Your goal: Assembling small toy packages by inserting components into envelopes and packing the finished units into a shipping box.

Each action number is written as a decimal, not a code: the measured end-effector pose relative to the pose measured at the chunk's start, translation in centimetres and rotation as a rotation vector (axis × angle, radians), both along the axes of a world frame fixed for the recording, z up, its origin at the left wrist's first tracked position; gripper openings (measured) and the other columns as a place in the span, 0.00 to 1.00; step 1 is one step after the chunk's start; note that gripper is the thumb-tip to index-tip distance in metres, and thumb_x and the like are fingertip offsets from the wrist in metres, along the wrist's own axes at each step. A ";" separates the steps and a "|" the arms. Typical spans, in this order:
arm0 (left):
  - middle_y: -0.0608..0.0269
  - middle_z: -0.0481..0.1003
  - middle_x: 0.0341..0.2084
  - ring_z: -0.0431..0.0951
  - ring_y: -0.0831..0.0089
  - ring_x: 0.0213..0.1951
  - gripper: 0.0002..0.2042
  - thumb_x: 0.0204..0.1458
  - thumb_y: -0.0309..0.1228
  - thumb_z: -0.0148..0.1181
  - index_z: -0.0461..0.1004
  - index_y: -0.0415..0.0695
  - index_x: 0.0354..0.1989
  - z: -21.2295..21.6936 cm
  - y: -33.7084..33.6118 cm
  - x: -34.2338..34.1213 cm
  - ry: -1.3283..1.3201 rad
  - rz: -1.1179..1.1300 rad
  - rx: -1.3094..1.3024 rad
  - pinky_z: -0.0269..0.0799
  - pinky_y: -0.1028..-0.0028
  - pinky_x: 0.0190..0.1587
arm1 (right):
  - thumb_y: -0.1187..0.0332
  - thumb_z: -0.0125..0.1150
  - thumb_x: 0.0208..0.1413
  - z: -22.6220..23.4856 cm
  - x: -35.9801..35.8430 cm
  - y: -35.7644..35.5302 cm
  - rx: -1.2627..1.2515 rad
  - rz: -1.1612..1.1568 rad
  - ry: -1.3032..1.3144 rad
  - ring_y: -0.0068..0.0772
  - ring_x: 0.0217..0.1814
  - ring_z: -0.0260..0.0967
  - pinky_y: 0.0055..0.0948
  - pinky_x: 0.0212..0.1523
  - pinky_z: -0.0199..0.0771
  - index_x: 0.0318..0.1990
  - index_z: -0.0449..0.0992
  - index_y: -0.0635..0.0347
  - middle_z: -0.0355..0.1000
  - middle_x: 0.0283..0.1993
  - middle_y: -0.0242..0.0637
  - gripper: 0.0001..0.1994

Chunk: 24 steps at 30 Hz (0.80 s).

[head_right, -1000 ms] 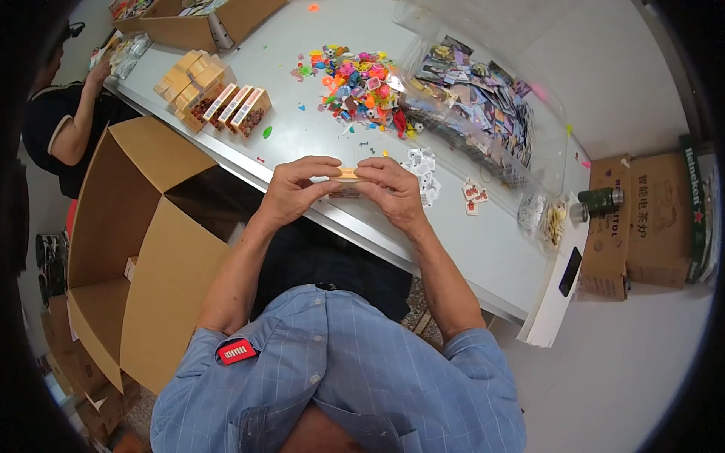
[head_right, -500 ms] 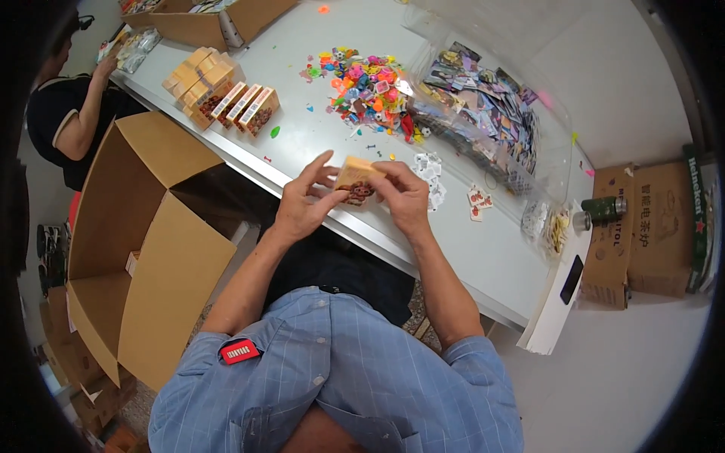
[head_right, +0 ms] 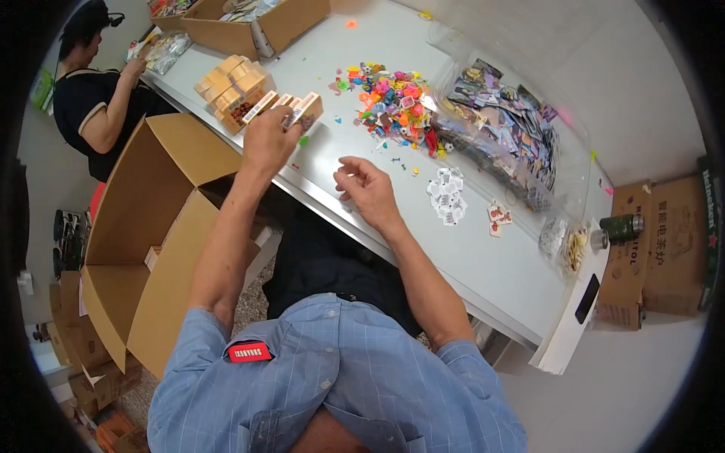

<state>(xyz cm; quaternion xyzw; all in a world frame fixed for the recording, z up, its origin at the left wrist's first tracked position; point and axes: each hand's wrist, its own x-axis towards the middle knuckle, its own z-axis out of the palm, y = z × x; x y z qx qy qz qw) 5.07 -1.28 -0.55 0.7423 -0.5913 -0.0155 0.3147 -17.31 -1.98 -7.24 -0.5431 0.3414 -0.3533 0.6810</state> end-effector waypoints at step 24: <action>0.40 0.67 0.58 0.66 0.43 0.62 0.48 0.38 0.49 0.73 0.57 0.35 0.66 -2.2 -2.6 4.6 -0.077 0.261 0.412 0.69 0.51 0.60 | 0.72 0.64 0.60 -2.4 -1.4 1.2 -0.280 -0.037 0.106 0.18 0.31 0.71 0.20 0.35 0.71 0.42 0.81 0.66 0.75 0.39 0.34 0.07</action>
